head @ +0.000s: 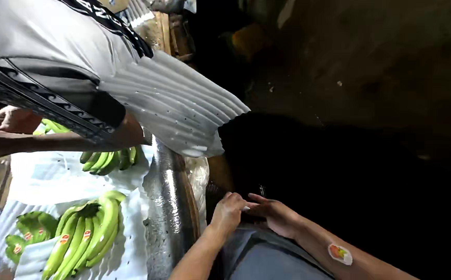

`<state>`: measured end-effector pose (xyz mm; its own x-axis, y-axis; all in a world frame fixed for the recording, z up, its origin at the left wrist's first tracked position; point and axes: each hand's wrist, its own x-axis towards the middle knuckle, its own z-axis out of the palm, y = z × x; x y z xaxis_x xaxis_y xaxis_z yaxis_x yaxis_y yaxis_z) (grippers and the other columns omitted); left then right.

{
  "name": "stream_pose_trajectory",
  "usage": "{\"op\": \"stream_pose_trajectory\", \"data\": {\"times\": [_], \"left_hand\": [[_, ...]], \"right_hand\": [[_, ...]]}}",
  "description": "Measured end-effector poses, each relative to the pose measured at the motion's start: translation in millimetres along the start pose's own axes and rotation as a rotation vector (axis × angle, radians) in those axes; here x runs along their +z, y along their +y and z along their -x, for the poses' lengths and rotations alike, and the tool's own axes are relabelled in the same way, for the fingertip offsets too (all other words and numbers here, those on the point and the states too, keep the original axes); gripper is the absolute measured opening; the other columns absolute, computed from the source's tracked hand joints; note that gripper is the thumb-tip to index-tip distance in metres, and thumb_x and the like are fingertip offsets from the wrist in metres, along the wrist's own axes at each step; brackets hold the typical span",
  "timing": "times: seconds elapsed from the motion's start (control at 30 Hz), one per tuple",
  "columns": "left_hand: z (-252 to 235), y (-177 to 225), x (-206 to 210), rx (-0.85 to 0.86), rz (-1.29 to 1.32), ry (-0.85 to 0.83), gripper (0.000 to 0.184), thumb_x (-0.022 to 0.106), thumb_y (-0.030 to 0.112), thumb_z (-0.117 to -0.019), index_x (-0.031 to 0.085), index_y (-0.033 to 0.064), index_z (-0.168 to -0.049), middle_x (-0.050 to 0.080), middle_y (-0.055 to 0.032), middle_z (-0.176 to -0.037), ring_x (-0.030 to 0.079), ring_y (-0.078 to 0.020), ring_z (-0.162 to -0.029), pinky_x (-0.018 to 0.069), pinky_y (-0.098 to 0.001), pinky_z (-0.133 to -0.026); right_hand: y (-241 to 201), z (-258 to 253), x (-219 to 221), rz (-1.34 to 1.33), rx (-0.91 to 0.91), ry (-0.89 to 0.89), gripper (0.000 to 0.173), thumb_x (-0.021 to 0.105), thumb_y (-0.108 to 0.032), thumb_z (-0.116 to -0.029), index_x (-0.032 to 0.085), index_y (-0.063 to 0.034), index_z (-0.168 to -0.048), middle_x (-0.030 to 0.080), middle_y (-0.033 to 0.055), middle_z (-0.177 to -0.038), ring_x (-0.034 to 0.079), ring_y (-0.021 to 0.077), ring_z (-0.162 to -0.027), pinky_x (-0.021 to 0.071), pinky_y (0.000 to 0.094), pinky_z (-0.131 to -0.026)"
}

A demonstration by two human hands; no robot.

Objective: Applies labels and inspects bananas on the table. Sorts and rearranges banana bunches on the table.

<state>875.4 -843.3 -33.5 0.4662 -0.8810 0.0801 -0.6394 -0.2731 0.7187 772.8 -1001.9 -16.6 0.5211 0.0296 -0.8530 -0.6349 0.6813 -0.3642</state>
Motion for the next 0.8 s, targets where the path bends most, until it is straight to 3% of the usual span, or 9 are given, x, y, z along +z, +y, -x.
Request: {"op": "stream_pose_trajectory", "data": {"times": [0.07,0.13,0.2,0.27,0.37,0.47,0.53,0.67,0.8], "left_hand": [[-20.5,-15.3,0.2,0.245,-0.137,0.137,0.015,0.065,-0.005,-0.0862,0.077,0.0029,-0.093,0.074,-0.0178,-0.099,0.073,-0.0325,-0.098,0.0605,-0.0406,-0.087],[-47.1,-26.3,-2.4,0.462,-0.246,0.264,0.017,0.063,0.0,-0.0916,0.074,0.0064,-0.102,0.073,-0.0159,-0.106,0.07,-0.0282,-0.105,0.0557,-0.035,-0.098],[-67.4,-54.1,2.1,0.483,-0.264,0.292,0.017,0.06,0.004,-0.0966,0.073,0.005,-0.108,0.073,-0.0164,-0.11,0.069,-0.0275,-0.109,0.0525,-0.0354,-0.103],[-64.8,-115.1,15.3,0.051,-0.226,0.236,0.02,0.06,0.006,-0.0981,0.074,-0.0047,-0.106,0.073,-0.0229,-0.112,0.07,-0.0315,-0.111,0.0536,-0.0394,-0.103],[-19.8,-220.0,32.9,-1.127,-0.127,-0.158,0.055,0.051,0.024,-0.1064,0.042,-0.0116,-0.148,0.049,-0.0281,-0.15,0.048,-0.0339,-0.141,0.0369,-0.0464,-0.119],[17.5,-257.5,77.9,-1.587,0.064,-0.182,0.091,0.056,0.043,-0.1043,0.003,-0.0071,-0.16,0.04,-0.0366,-0.152,0.047,-0.0443,-0.14,0.0387,-0.0538,-0.116],[40.0,-241.3,92.4,-1.557,0.025,-0.31,0.094,0.059,0.04,-0.1035,-0.002,-0.0016,-0.162,0.044,-0.0364,-0.149,0.05,-0.0453,-0.137,0.0402,-0.0551,-0.114],[30.2,-182.3,104.8,-1.23,-0.089,-0.52,0.08,0.065,0.028,-0.1009,0.02,0.0026,-0.162,0.048,-0.0324,-0.149,0.051,-0.0474,-0.136,0.041,-0.061,-0.113],[-10.4,-99.7,82.3,-0.853,-0.055,-0.306,0.065,0.069,0.017,-0.0965,0.042,-0.0028,-0.152,0.029,-0.035,-0.16,0.034,-0.0505,-0.147,0.0328,-0.0596,-0.119]], "right_hand": [[2.7,-8.2,-21.7,-0.039,-0.034,0.059,0.058,0.052,-0.01,-0.1037,0.03,-0.0136,-0.157,0.064,0.0118,-0.134,0.066,0.0239,-0.113,0.0542,0.0445,-0.088],[8.5,-21.7,-51.2,-0.109,-0.061,0.194,0.049,0.049,-0.011,-0.1064,0.038,-0.0143,-0.154,0.064,0.0109,-0.131,0.068,0.0227,-0.106,0.0559,0.0425,-0.085],[20.0,-35.6,-86.8,-0.181,-0.069,0.341,0.04,0.047,-0.012,-0.1075,0.045,-0.0113,-0.147,0.065,0.01,-0.123,0.068,0.0191,-0.096,0.057,0.0373,-0.08],[36.2,-44.6,-124.6,-0.225,-0.07,0.44,0.038,0.049,-0.013,-0.1065,0.047,-0.0083,-0.144,0.064,0.0107,-0.12,0.067,0.0177,-0.092,0.056,0.0351,-0.078],[66.8,-45.4,-161.9,-0.265,-0.042,0.568,0.036,0.056,-0.011,-0.1023,0.052,-0.0068,-0.138,0.066,0.0104,-0.111,0.067,0.0172,-0.083,0.0569,0.0335,-0.072],[79.9,-44.1,-177.4,-0.269,0.006,0.584,0.035,0.056,-0.012,-0.103,0.053,-0.0063,-0.138,0.066,0.0114,-0.113,0.068,0.0184,-0.085,0.0567,0.0341,-0.073],[78.5,-49.5,-166.8,-0.259,0.053,0.521,0.039,0.055,-0.015,-0.1043,0.05,-0.0067,-0.142,0.065,0.0127,-0.121,0.068,0.0201,-0.093,0.0566,0.0362,-0.08],[36.1,-51.6,-139.8,-0.294,0.069,0.475,0.044,0.051,-0.019,-0.1068,0.045,-0.0095,-0.149,0.06,0.0133,-0.135,0.064,0.0213,-0.108,0.0534,0.0383,-0.09],[-5.8,-76.0,-123.2,-0.286,0.009,0.466,0.045,0.052,-0.014,-0.106,0.044,-0.0095,-0.15,0.056,0.0151,-0.139,0.062,0.0236,-0.109,0.0511,0.0393,-0.088]]}}
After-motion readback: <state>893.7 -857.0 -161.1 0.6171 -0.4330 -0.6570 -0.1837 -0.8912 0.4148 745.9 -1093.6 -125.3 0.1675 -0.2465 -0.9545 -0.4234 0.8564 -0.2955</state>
